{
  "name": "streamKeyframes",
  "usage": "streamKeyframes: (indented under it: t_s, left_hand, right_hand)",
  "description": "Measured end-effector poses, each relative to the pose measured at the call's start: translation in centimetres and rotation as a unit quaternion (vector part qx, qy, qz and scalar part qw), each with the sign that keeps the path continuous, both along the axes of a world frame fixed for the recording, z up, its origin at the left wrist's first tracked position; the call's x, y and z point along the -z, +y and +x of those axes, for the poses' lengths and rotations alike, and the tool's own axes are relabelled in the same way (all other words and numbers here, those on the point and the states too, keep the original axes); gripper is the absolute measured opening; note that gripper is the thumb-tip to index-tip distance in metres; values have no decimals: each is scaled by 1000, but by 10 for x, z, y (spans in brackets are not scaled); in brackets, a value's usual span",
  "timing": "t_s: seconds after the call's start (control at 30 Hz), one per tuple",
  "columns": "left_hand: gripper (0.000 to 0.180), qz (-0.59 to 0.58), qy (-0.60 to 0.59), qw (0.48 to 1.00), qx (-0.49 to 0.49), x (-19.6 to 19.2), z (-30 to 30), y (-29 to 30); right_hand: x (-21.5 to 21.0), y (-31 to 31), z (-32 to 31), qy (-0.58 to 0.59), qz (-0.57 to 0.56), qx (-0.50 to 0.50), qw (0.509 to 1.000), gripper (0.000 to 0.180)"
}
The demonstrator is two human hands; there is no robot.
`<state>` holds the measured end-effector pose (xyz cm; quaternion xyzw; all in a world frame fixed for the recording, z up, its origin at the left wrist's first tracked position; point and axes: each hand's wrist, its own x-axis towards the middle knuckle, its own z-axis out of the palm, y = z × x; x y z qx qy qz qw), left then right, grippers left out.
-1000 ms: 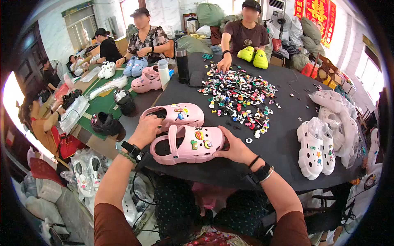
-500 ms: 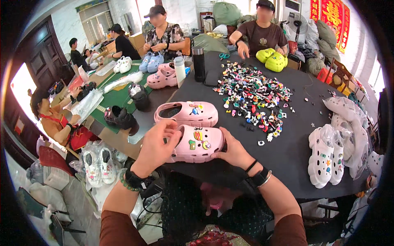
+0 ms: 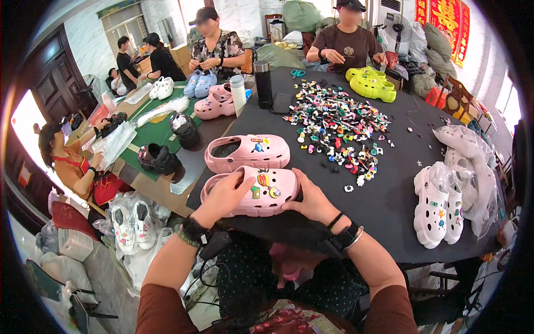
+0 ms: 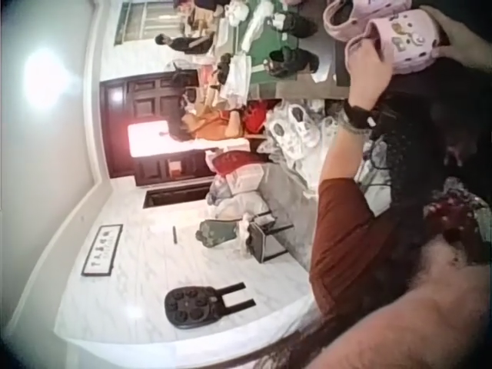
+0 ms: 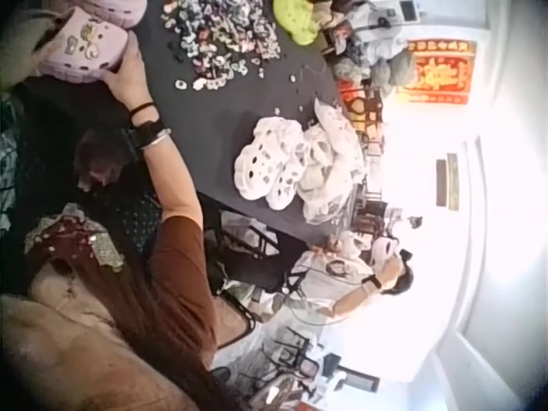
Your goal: Insert decorative plastic charms into the holes of foam clogs to customize them.
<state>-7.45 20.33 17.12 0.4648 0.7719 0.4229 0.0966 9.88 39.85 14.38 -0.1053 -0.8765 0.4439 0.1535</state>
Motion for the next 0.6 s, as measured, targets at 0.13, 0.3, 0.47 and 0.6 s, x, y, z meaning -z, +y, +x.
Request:
streamKeyframes:
  t_s: [0.13, 0.3, 0.47, 0.6]
  left_hand:
    - [36, -40, -384, 921, -48, -25, 2, 30]
    - [30, -46, -613, 785, 77, -32, -12, 46]
    - [29, -121, -532, 831, 112, -25, -26, 50]
    - [29, -77, -551, 823, 115, -28, -12, 46]
  right_hand:
    - [1, 3, 2, -14, -15, 7, 1000, 96]
    - [11, 3, -1, 4, -10, 16, 1000, 97]
    - [7, 1, 0, 9, -21, 18, 1000, 96]
    - [4, 11, 7, 22, 8, -15, 1000, 100]
